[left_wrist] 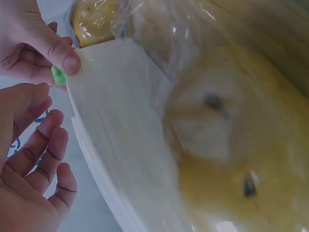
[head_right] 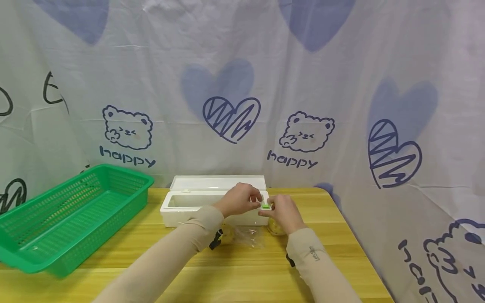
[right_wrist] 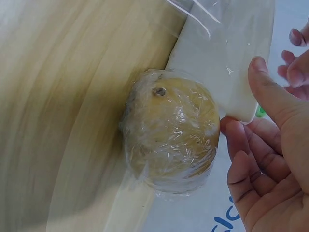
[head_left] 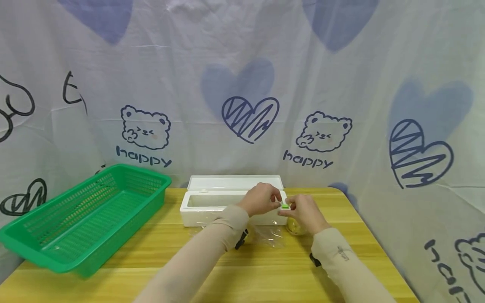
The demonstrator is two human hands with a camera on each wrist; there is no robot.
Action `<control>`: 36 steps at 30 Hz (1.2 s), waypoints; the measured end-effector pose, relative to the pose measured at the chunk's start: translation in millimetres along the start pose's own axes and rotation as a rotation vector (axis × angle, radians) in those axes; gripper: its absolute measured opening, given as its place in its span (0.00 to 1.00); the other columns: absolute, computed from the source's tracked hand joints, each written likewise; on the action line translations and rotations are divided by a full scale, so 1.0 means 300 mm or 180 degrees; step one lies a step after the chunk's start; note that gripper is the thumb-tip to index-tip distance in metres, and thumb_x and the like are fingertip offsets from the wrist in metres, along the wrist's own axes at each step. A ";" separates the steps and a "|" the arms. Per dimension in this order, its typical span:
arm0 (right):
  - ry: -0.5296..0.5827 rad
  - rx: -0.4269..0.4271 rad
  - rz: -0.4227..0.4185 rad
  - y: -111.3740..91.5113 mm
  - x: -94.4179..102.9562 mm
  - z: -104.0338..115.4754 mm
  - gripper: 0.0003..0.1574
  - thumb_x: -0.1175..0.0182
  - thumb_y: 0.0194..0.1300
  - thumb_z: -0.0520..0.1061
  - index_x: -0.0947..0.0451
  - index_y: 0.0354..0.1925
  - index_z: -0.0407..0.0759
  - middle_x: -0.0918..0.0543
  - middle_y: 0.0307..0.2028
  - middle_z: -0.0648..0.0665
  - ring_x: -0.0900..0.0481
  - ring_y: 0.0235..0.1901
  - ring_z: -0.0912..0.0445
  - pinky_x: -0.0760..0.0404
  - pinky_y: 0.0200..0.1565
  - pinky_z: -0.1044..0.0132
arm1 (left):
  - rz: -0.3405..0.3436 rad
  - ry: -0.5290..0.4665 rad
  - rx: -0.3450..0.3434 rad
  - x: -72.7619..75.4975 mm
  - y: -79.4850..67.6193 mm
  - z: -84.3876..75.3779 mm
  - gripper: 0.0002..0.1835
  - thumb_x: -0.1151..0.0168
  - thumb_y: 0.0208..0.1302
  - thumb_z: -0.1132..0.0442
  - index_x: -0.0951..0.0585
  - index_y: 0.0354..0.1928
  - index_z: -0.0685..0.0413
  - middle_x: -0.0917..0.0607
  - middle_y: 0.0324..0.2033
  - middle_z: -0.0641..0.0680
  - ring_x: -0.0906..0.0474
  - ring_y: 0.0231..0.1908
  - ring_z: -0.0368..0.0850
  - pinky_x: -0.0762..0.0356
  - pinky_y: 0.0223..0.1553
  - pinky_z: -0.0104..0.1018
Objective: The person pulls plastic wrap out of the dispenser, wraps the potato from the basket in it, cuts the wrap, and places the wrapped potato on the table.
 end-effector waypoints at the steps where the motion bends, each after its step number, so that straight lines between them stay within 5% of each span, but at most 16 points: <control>1: 0.0013 -0.0002 0.0005 0.000 0.000 0.001 0.32 0.21 0.63 0.50 0.36 0.21 0.47 0.40 0.16 0.53 0.44 0.19 0.61 0.45 0.25 0.70 | -0.0006 -0.0003 0.0017 -0.005 0.005 -0.004 0.05 0.26 0.69 0.59 0.07 0.43 0.49 0.09 0.34 0.48 0.18 0.35 0.39 0.19 0.39 0.31; 5: -0.0033 0.0020 -0.0014 0.002 -0.002 -0.001 0.18 0.21 0.63 0.50 0.18 0.25 0.46 0.30 0.17 0.50 0.39 0.20 0.60 0.40 0.25 0.70 | -0.0007 0.0011 0.0043 -0.023 0.020 -0.016 0.05 0.24 0.67 0.59 0.06 0.43 0.48 0.10 0.32 0.47 0.21 0.32 0.37 0.21 0.37 0.29; 9: -0.0016 -0.0021 -0.0031 0.005 -0.006 -0.003 0.08 0.20 0.61 0.48 0.06 0.39 0.48 0.18 0.20 0.48 0.31 0.22 0.60 0.32 0.26 0.69 | 0.0001 0.0012 0.0072 -0.034 0.025 -0.028 0.06 0.23 0.66 0.59 0.06 0.43 0.48 0.08 0.33 0.47 0.19 0.32 0.37 0.20 0.36 0.29; 16: 0.0069 -0.0060 0.0019 0.008 -0.017 -0.004 0.16 0.20 0.62 0.47 0.07 0.48 0.45 0.16 0.23 0.48 0.29 0.22 0.60 0.30 0.26 0.70 | -0.0077 0.0114 0.0218 -0.050 0.022 -0.026 0.04 0.23 0.66 0.58 0.06 0.40 0.47 0.06 0.37 0.46 0.14 0.34 0.41 0.15 0.38 0.33; 27: 0.0110 -0.0061 0.0078 0.009 -0.008 -0.003 0.07 0.21 0.62 0.47 0.09 0.34 0.47 0.18 0.20 0.48 0.30 0.20 0.60 0.31 0.24 0.70 | -0.0036 0.0152 0.0128 -0.034 0.028 -0.029 0.04 0.26 0.69 0.61 0.07 0.34 0.48 0.09 0.29 0.45 0.23 0.27 0.36 0.21 0.36 0.30; 36: 0.0073 -0.0027 0.0095 -0.001 -0.001 -0.011 0.18 0.22 0.64 0.47 0.21 0.24 0.48 0.29 0.15 0.51 0.39 0.17 0.61 0.40 0.22 0.71 | 0.0032 0.0319 -0.0055 -0.018 0.018 -0.048 0.06 0.27 0.68 0.63 0.08 0.31 0.51 0.09 0.28 0.47 0.24 0.26 0.37 0.21 0.34 0.29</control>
Point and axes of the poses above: each hand's wrist, its own y-axis towards the middle knuckle, its own x-axis out of the back of the hand, z = x × y, the point moved 1 cm from there along y, towards the middle knuckle
